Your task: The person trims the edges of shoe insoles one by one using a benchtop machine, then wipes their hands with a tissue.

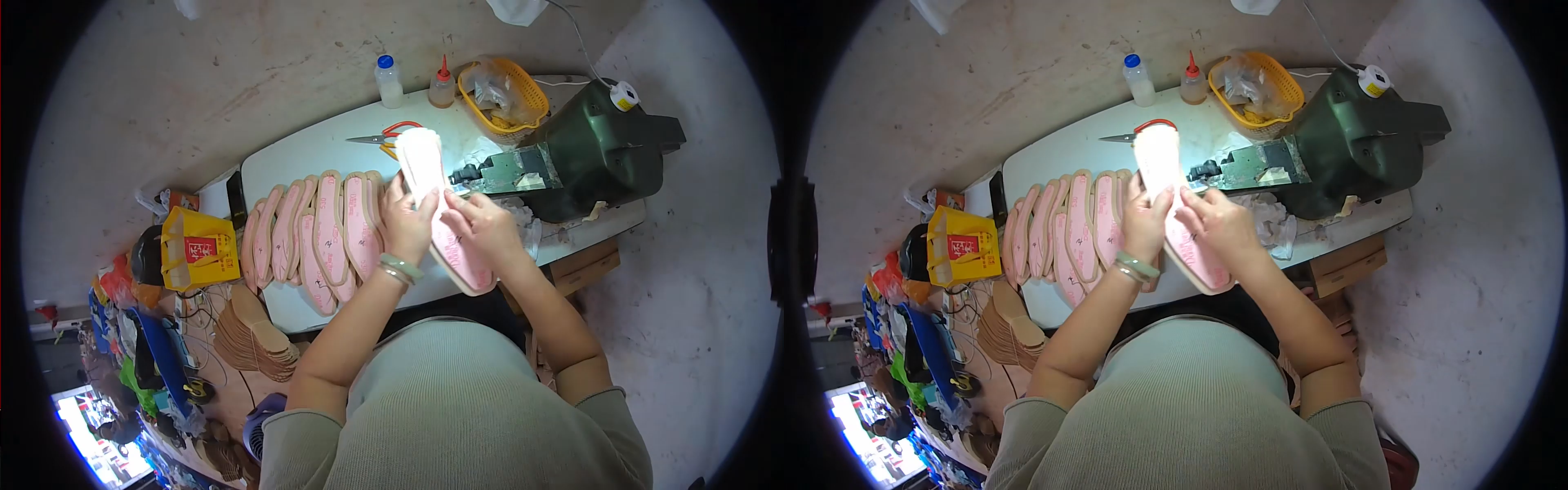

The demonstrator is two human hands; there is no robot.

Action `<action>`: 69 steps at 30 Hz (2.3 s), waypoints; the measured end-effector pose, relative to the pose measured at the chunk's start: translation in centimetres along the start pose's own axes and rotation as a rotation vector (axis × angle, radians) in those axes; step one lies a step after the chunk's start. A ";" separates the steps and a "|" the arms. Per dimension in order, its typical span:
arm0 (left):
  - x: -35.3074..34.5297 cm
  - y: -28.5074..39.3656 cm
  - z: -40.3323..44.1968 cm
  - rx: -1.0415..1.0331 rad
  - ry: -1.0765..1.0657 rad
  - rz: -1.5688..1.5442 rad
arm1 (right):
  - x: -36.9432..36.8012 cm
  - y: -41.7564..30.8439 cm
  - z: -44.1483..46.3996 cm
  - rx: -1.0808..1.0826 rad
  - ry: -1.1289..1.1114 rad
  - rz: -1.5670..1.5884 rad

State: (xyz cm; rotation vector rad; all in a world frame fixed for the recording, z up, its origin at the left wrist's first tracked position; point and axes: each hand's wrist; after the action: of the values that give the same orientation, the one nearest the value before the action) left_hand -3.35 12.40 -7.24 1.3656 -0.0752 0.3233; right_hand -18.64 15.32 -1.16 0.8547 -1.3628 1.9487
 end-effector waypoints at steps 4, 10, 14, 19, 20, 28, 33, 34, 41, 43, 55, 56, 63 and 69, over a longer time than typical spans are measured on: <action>-2.1 0.5 1.8 0.028 -0.036 -0.011 | -1.1 4.3 -1.5 -0.294 0.019 0.486; -0.9 0.3 4.9 0.103 -0.094 -0.130 | -3.2 5.2 -6.8 -0.683 -0.436 1.452; -0.4 -0.9 6.3 0.290 -0.129 -0.242 | -3.9 1.5 -5.6 -0.733 -0.481 1.546; 0.8 0.5 9.7 -0.285 -0.153 0.596 | -4.3 1.0 -3.5 -0.804 -0.322 1.525; 1.7 3.0 10.7 -0.359 -0.367 0.639 | -4.1 1.0 -2.9 -0.816 -0.299 1.508; 2.5 2.6 14.5 -0.358 -1.107 0.469 | -3.7 0.3 -0.1 -0.902 -0.178 1.548; 3.5 2.9 14.0 -0.356 -1.079 0.535 | -3.9 0.3 0.4 -0.904 -0.153 1.431; 3.6 2.8 13.9 -0.362 -1.065 0.540 | -3.8 0.2 0.5 -0.897 -0.146 1.407; 4.3 3.4 12.1 -0.327 -0.956 0.563 | -3.7 0.3 0.9 -0.886 -0.118 1.309; 4.5 3.6 11.6 -0.280 -0.924 0.541 | -3.7 0.5 1.1 -0.882 -0.122 1.295; 4.6 5.8 7.0 0.064 -0.768 0.537 | -3.1 1.5 -0.4 -0.792 -0.244 1.174; 4.4 4.7 6.9 0.070 -0.781 0.513 | -3.5 1.1 -0.7 -0.784 -0.257 1.168; 3.1 3.8 3.9 0.118 -0.607 0.460 | -4.6 1.2 -2.3 -0.750 -0.186 1.271; 2.3 4.7 3.9 0.121 -0.575 0.468 | -3.5 1.6 -1.4 -0.763 -0.070 1.252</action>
State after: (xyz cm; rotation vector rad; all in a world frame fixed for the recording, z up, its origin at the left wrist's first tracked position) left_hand -1.91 9.80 -1.45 1.5197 -0.8729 0.3170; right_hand -17.97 15.77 -5.16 -0.4571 -2.7923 1.7773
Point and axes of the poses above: each hand's wrist, its own z-axis towards the middle knuckle, its own x-axis out of the back of the hand, y = z × x, and after that the axes turned 3 degrees about -x, right-handed
